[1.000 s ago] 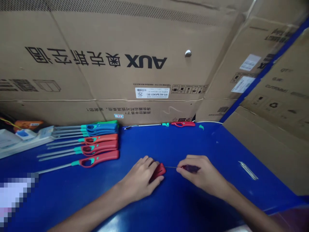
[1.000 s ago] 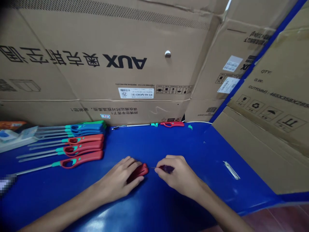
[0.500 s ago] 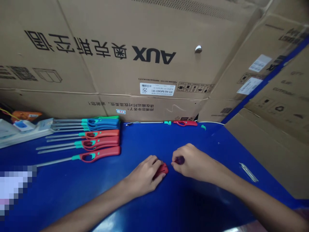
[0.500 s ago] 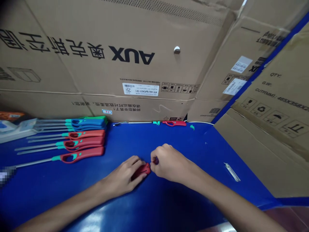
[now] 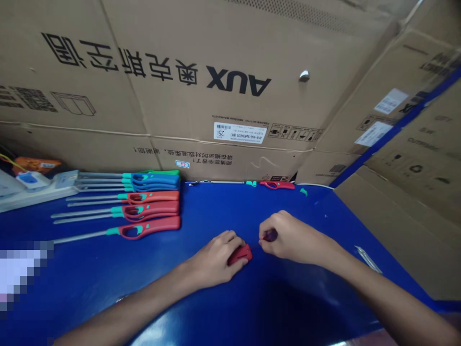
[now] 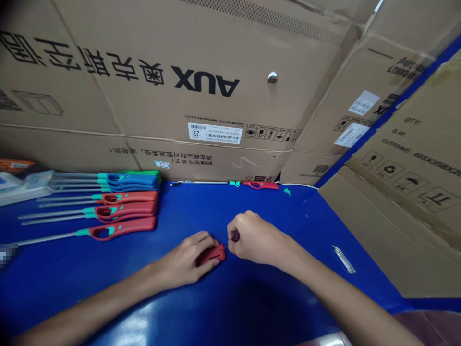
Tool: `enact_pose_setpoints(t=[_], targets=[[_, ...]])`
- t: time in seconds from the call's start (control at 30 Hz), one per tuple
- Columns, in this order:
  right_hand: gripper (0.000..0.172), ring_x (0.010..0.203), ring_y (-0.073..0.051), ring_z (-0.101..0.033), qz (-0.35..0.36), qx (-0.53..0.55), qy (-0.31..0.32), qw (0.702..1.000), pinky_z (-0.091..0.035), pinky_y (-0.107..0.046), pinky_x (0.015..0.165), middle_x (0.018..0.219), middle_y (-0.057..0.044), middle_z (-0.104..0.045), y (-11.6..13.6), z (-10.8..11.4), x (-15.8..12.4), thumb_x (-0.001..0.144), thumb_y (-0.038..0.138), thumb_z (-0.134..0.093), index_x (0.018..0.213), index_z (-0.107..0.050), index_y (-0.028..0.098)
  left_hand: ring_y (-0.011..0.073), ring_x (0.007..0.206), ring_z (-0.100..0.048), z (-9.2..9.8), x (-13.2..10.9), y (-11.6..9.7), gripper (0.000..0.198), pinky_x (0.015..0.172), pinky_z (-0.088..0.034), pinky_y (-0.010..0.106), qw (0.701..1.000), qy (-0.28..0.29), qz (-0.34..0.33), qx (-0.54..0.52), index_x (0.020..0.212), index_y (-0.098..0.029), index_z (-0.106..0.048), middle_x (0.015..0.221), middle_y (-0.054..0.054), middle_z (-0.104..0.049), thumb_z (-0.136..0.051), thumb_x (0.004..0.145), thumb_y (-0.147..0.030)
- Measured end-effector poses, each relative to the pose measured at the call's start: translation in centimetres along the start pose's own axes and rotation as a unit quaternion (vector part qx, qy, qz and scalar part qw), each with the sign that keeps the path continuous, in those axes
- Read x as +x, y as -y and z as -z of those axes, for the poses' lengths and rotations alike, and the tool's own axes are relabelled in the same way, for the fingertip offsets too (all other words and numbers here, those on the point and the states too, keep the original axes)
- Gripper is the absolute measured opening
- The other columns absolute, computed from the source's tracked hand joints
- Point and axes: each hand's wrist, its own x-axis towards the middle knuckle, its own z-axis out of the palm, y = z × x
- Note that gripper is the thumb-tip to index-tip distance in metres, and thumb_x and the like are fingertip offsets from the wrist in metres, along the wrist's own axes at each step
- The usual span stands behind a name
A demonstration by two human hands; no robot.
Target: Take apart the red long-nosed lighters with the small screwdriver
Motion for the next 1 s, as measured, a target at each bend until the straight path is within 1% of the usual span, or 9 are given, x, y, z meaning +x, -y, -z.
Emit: enact_pose_setpoints(t=[0.2, 0.33, 0.47, 0.53, 0.63, 0.73, 0.87, 0.97, 1.0], targets=[[0.013, 0.053, -0.011, -0.050, -0.007, 0.011, 0.007, 1.000, -0.031, -0.022, 0.049, 0.059, 0.001, -0.063, -0.4, -0.4, -0.1, 0.077, 0.020, -0.061, 0.066, -0.067, 0.019, 0.0200, 0.092, -0.059, -0.1, 0.0, 0.0, 0.017, 0.082, -0.051, 0.032, 1.000, 0.003, 0.001, 0.002, 0.099, -0.017, -0.060, 0.098, 0.006, -0.059, -0.057, 0.089, -0.030], [0.022, 0.057, -0.014, -0.053, 0.013, -0.064, -0.091, 0.994, -0.027, -0.025, 0.051, 0.066, -0.002, -0.063, 1.1, -1.1, -0.1, 0.091, 0.036, -0.053, 0.082, -0.061, 0.018, 0.0209, 0.092, -0.059, -0.2, 0.0, 0.2, 0.017, 0.084, -0.051, 0.034, 1.000, -0.006, -0.004, 0.004, 0.100, -0.018, -0.060, 0.096, 0.006, -0.060, -0.057, 0.089, -0.031], [0.016, 0.048, -0.014, -0.053, 0.023, -0.102, -0.135, 0.985, -0.022, -0.027, 0.048, 0.058, 0.001, -0.058, 1.9, -2.2, 0.1, 0.096, 0.027, -0.042, 0.087, -0.052, 0.018, 0.0223, 0.099, -0.058, -0.4, 0.0, 0.3, 0.021, 0.090, -0.049, 0.037, 1.000, -0.009, -0.015, -0.005, 0.107, -0.018, -0.059, 0.102, 0.007, -0.061, -0.057, 0.089, -0.030], [0.010, 0.049, -0.015, -0.054, 0.040, -0.104, -0.150, 0.982, -0.025, -0.026, 0.047, 0.059, 0.001, -0.059, 1.5, -2.8, 0.1, 0.094, 0.026, -0.048, 0.088, -0.050, 0.019, 0.0223, 0.097, -0.058, -0.4, 0.0, 0.3, 0.021, 0.088, -0.050, 0.037, 1.000, -0.006, -0.010, -0.003, 0.105, -0.017, -0.060, 0.100, 0.007, -0.061, -0.057, 0.089, -0.031], [0.011, 0.061, -0.018, -0.061, 0.088, -0.094, -0.168, 0.977, -0.036, -0.026, 0.054, 0.070, -0.002, -0.063, 0.8, -3.3, -0.3, 0.091, 0.027, -0.055, 0.089, -0.050, 0.019, 0.0212, 0.090, -0.058, -0.4, 0.0, 0.3, 0.018, 0.082, -0.051, 0.036, 1.000, -0.010, -0.011, 0.004, 0.101, -0.018, -0.060, 0.095, 0.006, -0.059, -0.056, 0.090, -0.032], [0.002, 0.076, -0.018, -0.060, 0.137, -0.052, -0.153, 0.977, -0.044, -0.028, 0.066, 0.083, -0.005, -0.063, 0.5, -3.2, -1.1, 0.093, 0.019, -0.051, 0.090, -0.050, 0.019, 0.0201, 0.087, -0.058, -0.4, 0.0, 0.3, 0.016, 0.078, -0.051, 0.034, 1.000, -0.020, -0.021, 0.006, 0.096, -0.018, -0.059, 0.093, 0.005, -0.059, -0.055, 0.091, -0.032], [0.017, 0.082, -0.015, -0.054, 0.163, 0.004, -0.095, 0.982, -0.046, -0.028, 0.077, 0.088, -0.002, -0.060, 0.9, -2.6, -1.8, 0.089, 0.006, -0.043, 0.095, -0.051, 0.020, 0.0206, 0.090, -0.058, -0.4, 0.0, 0.4, 0.019, 0.080, -0.051, 0.034, 0.999, -0.017, -0.031, 0.001, 0.105, -0.018, -0.058, 0.096, 0.006, -0.059, -0.056, 0.090, -0.030], [0.005, 0.085, -0.019, -0.052, 0.156, -0.041, -0.122, 0.979, -0.047, -0.033, 0.079, 0.087, -0.005, -0.058, 1.3, -2.2, -1.7, 0.090, 0.017, -0.050, 0.091, -0.055, 0.018, 0.0195, 0.086, -0.058, -0.4, 0.0, 0.4, 0.015, 0.078, -0.051, 0.033, 0.999, -0.019, -0.030, 0.001, 0.099, -0.018, -0.059, 0.093, 0.005, -0.059, -0.054, 0.091, -0.029], [0.010, 0.084, -0.020, -0.052, 0.148, -0.068, -0.134, 0.977, -0.047, -0.034, 0.076, 0.087, -0.007, -0.057, 1.3, -2.1, -1.5, 0.092, 0.023, -0.049, 0.089, -0.057, 0.017, 0.0191, 0.085, -0.058, -0.4, 0.0, 0.4, 0.014, 0.077, -0.051, 0.032, 0.999, -0.018, -0.029, 0.000, 0.097, -0.018, -0.059, 0.093, 0.005, -0.058, -0.054, 0.091, -0.029]])
